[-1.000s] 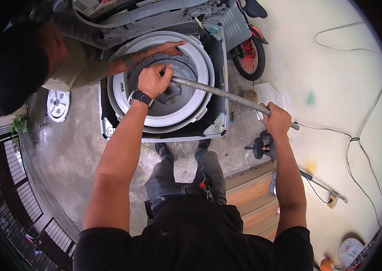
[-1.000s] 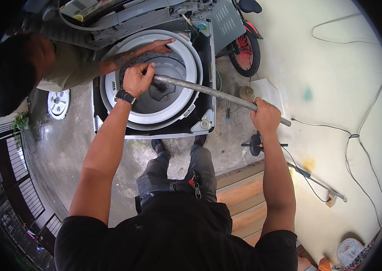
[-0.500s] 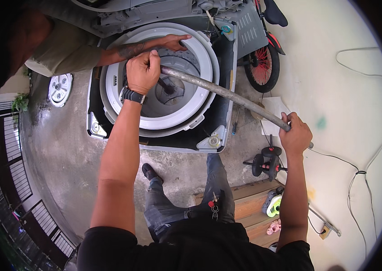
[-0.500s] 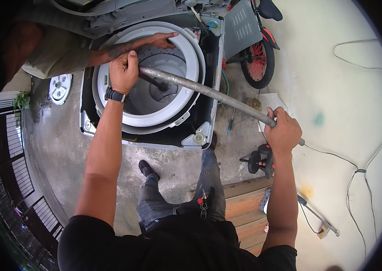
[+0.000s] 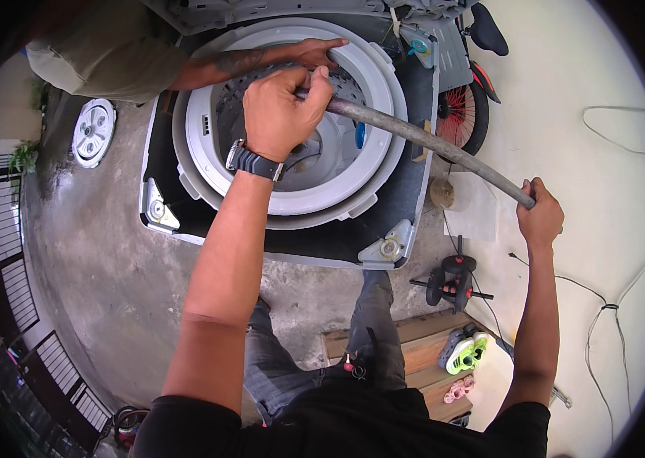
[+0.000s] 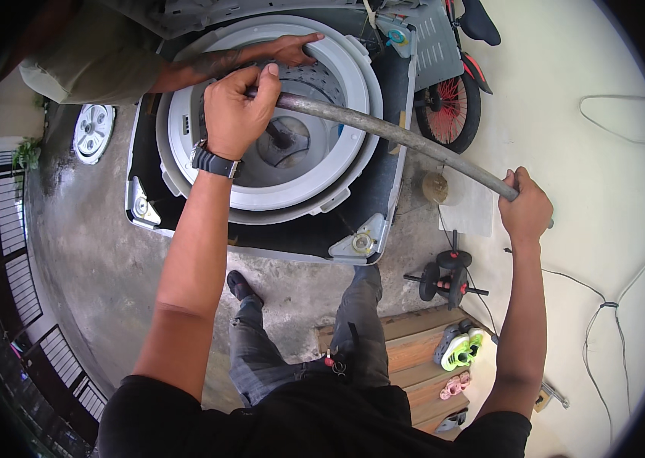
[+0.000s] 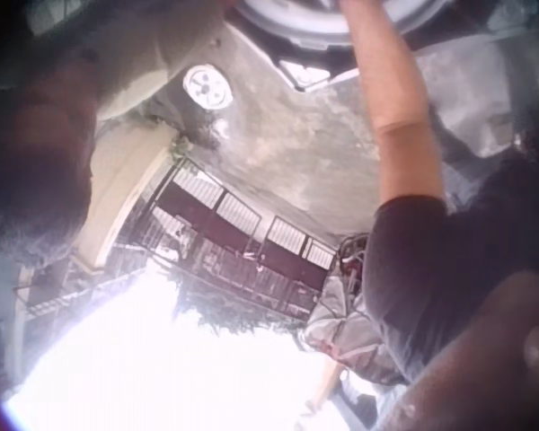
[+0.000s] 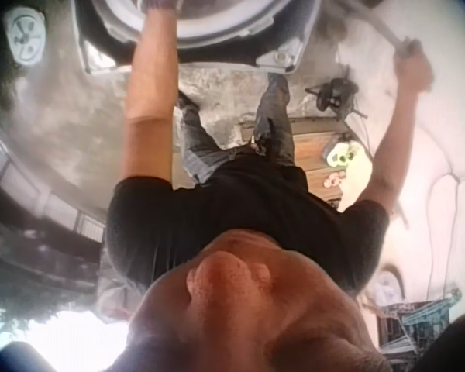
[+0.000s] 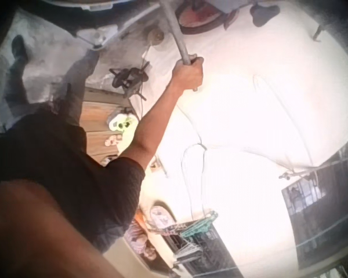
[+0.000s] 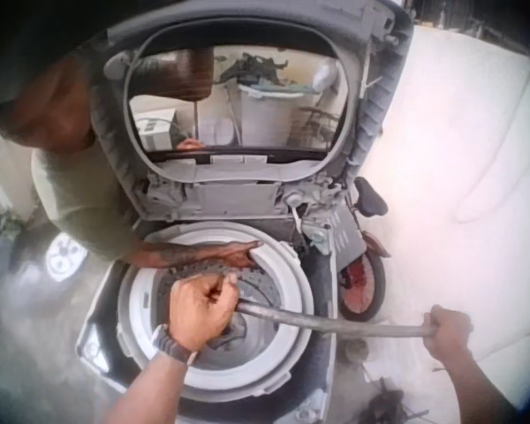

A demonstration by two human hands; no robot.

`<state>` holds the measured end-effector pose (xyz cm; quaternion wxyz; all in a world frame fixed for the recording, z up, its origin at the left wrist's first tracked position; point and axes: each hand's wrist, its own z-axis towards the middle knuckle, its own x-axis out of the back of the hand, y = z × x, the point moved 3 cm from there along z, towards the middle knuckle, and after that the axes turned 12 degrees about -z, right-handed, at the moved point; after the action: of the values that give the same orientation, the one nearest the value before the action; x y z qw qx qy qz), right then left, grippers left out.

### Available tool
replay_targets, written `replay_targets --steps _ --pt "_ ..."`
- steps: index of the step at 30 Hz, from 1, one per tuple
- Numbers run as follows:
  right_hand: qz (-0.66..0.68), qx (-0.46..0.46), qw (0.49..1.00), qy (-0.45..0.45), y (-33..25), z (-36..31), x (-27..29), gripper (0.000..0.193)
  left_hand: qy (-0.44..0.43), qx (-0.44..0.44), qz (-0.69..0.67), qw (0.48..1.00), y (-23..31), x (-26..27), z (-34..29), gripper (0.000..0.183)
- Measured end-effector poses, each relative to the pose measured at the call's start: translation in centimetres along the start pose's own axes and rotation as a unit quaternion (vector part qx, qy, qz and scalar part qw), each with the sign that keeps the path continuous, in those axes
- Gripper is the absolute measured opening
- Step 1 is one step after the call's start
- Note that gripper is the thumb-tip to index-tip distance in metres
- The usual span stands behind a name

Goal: The person disassembles the inner components of a washing machine by hand and with a screwdriver, removes the agitator plate, and uses a metal rod to pry or leverage internal components while another person assists.

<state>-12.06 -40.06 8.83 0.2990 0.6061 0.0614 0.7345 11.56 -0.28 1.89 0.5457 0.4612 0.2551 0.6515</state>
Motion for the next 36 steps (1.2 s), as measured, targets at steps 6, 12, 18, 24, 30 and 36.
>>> replay_targets --steps 6,12,18,24,30,36 --pt "0.002 -0.001 0.994 0.107 -2.4 2.4 1.0 0.027 0.013 0.015 -0.181 0.983 -4.5 1.0 1.0 0.033" --pt "-0.008 0.015 0.994 0.105 -0.7 6.0 -1.4 0.029 0.037 0.013 -0.171 0.985 -3.9 -0.3 0.5 0.037" --pt "0.001 0.025 0.996 0.091 -0.7 8.4 -1.9 0.03 0.068 0.032 -0.161 0.984 -3.8 -0.6 0.3 0.039" --pt "0.002 0.04 0.995 0.087 -0.6 11.6 -3.1 0.029 0.08 0.039 -0.162 0.983 -3.5 -1.1 0.1 0.038" --pt "0.024 0.053 0.99 0.128 -0.4 10.9 -3.1 0.026 0.043 0.085 -0.193 0.977 -4.1 -0.6 1.0 0.036" --pt "0.106 0.15 0.954 0.235 -6.4 9.7 2.5 0.031 0.006 0.124 -0.23 0.965 -5.8 0.5 1.8 0.033"
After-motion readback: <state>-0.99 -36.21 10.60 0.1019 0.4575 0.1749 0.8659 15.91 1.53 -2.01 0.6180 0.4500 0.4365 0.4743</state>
